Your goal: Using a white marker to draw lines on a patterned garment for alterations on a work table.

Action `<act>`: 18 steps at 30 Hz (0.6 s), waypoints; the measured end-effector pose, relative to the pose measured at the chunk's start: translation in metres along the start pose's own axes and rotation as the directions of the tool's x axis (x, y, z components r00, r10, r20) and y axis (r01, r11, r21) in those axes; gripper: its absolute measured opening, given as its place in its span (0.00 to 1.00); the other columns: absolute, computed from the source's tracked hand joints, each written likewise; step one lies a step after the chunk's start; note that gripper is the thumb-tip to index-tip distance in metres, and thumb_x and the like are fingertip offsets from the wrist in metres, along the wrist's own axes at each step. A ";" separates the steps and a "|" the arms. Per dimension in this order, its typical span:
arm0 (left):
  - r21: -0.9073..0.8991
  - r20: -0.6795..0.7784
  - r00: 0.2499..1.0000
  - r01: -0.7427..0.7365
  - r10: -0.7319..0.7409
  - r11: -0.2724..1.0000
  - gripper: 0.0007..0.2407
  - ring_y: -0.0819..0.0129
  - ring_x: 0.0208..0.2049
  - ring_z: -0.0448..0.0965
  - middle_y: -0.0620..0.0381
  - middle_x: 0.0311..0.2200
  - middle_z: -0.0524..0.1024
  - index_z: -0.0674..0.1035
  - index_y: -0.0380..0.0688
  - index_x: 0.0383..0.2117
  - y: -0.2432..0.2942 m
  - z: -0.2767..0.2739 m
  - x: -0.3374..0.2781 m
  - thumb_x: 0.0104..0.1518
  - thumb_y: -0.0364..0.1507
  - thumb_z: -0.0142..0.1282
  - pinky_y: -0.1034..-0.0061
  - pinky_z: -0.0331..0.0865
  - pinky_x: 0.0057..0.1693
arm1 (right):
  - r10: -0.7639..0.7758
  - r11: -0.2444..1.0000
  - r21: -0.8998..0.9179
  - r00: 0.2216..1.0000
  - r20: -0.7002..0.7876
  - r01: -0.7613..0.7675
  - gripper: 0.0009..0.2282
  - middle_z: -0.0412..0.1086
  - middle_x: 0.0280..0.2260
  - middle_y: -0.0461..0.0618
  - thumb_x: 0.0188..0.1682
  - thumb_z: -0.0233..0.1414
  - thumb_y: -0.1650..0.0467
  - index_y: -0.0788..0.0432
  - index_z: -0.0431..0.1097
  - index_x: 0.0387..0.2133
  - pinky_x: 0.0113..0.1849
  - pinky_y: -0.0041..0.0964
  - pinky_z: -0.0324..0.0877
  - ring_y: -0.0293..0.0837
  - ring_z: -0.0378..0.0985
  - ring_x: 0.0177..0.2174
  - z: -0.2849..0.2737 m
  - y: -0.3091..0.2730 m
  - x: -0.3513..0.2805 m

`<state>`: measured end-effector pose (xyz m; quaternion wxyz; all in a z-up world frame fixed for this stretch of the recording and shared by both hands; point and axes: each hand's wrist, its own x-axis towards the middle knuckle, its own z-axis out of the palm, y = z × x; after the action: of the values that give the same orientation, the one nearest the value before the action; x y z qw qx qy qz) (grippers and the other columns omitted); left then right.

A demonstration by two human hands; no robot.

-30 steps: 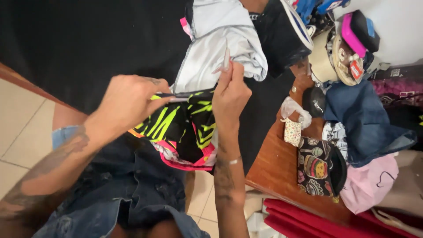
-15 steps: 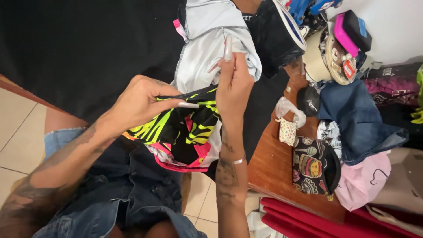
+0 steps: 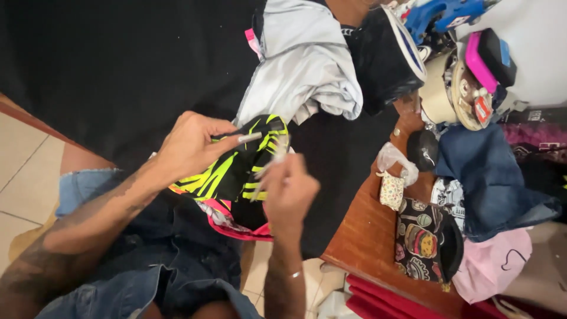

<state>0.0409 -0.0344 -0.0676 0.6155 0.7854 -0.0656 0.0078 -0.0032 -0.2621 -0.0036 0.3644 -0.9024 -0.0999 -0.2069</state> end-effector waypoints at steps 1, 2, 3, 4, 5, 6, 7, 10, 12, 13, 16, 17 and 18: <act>-0.005 0.003 1.000 0.009 -0.009 1.000 0.03 0.57 0.39 0.97 0.62 0.31 0.95 0.97 0.59 0.40 -0.003 0.001 -0.001 0.70 0.34 0.75 0.59 0.81 0.46 | 0.006 1.000 -0.003 1.000 0.008 -0.006 0.15 0.76 0.14 0.40 0.67 0.53 0.62 0.48 0.75 0.28 0.26 0.41 0.78 0.50 0.84 0.17 0.008 0.009 -0.009; -0.005 0.008 1.000 0.027 -0.027 1.000 0.03 0.58 0.33 0.92 0.61 0.27 0.92 0.96 0.56 0.37 -0.007 0.003 -0.002 0.69 0.33 0.74 0.60 0.79 0.44 | 0.019 0.997 0.072 0.998 0.068 -0.023 0.15 0.76 0.12 0.39 0.67 0.54 0.64 0.49 0.77 0.28 0.25 0.37 0.78 0.47 0.83 0.15 0.015 0.018 -0.019; 0.004 0.007 0.999 0.039 -0.039 0.999 0.05 0.60 0.27 0.87 0.60 0.23 0.90 0.95 0.53 0.35 -0.011 0.000 0.000 0.69 0.32 0.73 0.61 0.78 0.42 | 0.020 0.987 0.156 0.992 0.123 -0.040 0.15 0.75 0.11 0.38 0.67 0.55 0.65 0.49 0.78 0.27 0.24 0.34 0.79 0.44 0.82 0.14 0.027 0.026 -0.026; 0.008 0.004 0.999 0.042 -0.042 0.999 0.05 0.60 0.27 0.87 0.60 0.23 0.90 0.95 0.53 0.35 -0.010 -0.001 0.000 0.69 0.32 0.73 0.61 0.78 0.42 | 0.020 0.986 0.161 0.992 0.125 -0.040 0.15 0.75 0.11 0.38 0.67 0.55 0.65 0.49 0.78 0.27 0.24 0.34 0.79 0.44 0.82 0.14 0.029 0.025 -0.025; 0.004 0.009 0.999 0.042 -0.043 0.999 0.05 0.59 0.26 0.87 0.59 0.23 0.90 0.95 0.51 0.35 -0.008 -0.002 0.000 0.69 0.32 0.73 0.61 0.77 0.41 | 0.001 0.984 0.176 0.991 0.132 -0.025 0.15 0.73 0.10 0.39 0.67 0.56 0.66 0.50 0.78 0.27 0.24 0.34 0.78 0.45 0.80 0.14 0.032 0.023 -0.025; 0.001 0.013 0.999 0.043 -0.043 0.999 0.06 0.58 0.25 0.87 0.58 0.22 0.90 0.95 0.50 0.34 -0.007 -0.003 0.001 0.69 0.33 0.74 0.61 0.77 0.41 | -0.018 0.982 0.191 0.990 0.139 -0.009 0.15 0.70 0.09 0.41 0.67 0.56 0.67 0.51 0.78 0.27 0.25 0.35 0.76 0.46 0.78 0.13 0.034 0.021 -0.025; 0.001 0.017 0.999 0.046 -0.046 0.999 0.06 0.58 0.25 0.87 0.58 0.22 0.90 0.95 0.50 0.34 -0.007 -0.002 0.000 0.69 0.33 0.74 0.61 0.77 0.41 | -0.013 0.982 0.190 0.990 0.140 -0.014 0.15 0.70 0.09 0.41 0.67 0.56 0.67 0.51 0.78 0.27 0.25 0.35 0.76 0.46 0.78 0.13 0.033 0.020 -0.024; 0.000 0.022 0.999 0.043 -0.043 0.999 0.06 0.65 0.23 0.84 0.61 0.20 0.88 0.94 0.53 0.34 -0.007 -0.002 0.001 0.69 0.34 0.75 0.66 0.77 0.39 | -0.019 0.975 0.223 0.988 0.154 -0.016 0.15 0.70 0.09 0.40 0.68 0.55 0.68 0.53 0.78 0.27 0.25 0.34 0.76 0.44 0.76 0.12 0.031 0.013 -0.018; -0.009 0.025 0.998 0.058 -0.058 0.998 0.08 0.71 0.21 0.80 0.66 0.18 0.86 0.94 0.54 0.31 -0.007 -0.002 0.000 0.70 0.34 0.74 0.69 0.75 0.37 | -0.042 0.983 0.181 0.987 0.153 0.014 0.16 0.69 0.08 0.39 0.69 0.55 0.68 0.52 0.77 0.27 0.24 0.33 0.75 0.45 0.76 0.12 0.029 0.005 -0.014; -0.009 0.023 0.998 0.060 -0.059 0.998 0.08 0.71 0.21 0.80 0.66 0.18 0.86 0.94 0.54 0.31 -0.006 -0.003 0.000 0.70 0.34 0.74 0.69 0.75 0.37 | -0.043 0.983 0.183 0.987 0.155 0.014 0.16 0.69 0.08 0.39 0.69 0.55 0.68 0.52 0.77 0.27 0.24 0.33 0.75 0.45 0.76 0.12 0.030 0.008 -0.015; -0.004 0.040 0.998 0.038 -0.038 0.999 0.09 0.67 0.20 0.75 0.62 0.18 0.85 0.91 0.50 0.29 -0.006 -0.005 0.000 0.69 0.34 0.73 0.66 0.74 0.37 | -0.042 0.984 0.177 0.988 0.147 0.015 0.16 0.69 0.08 0.39 0.68 0.56 0.68 0.52 0.77 0.26 0.24 0.32 0.75 0.44 0.76 0.12 0.034 0.015 -0.017; -0.003 0.044 0.999 0.022 -0.022 1.000 0.11 0.71 0.20 0.73 0.64 0.16 0.82 0.89 0.51 0.27 -0.006 -0.004 0.000 0.70 0.33 0.73 0.69 0.72 0.36 | -0.066 0.987 0.155 0.987 0.147 0.043 0.15 0.69 0.09 0.40 0.68 0.55 0.69 0.53 0.77 0.27 0.25 0.34 0.75 0.46 0.76 0.13 0.035 0.017 -0.018; -0.001 0.048 0.999 0.007 -0.007 1.000 0.12 0.75 0.20 0.71 0.67 0.15 0.79 0.88 0.51 0.25 -0.006 -0.004 0.000 0.71 0.32 0.72 0.73 0.69 0.36 | -0.089 0.989 0.133 0.985 0.147 0.070 0.14 0.69 0.10 0.42 0.68 0.55 0.69 0.53 0.78 0.29 0.26 0.36 0.75 0.48 0.76 0.13 0.035 0.018 -0.018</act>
<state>0.0414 -0.0289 -0.0723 0.6144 0.7850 -0.0775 -0.0130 -0.0028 -0.2508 -0.0456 0.4038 -0.8858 -0.1765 -0.1451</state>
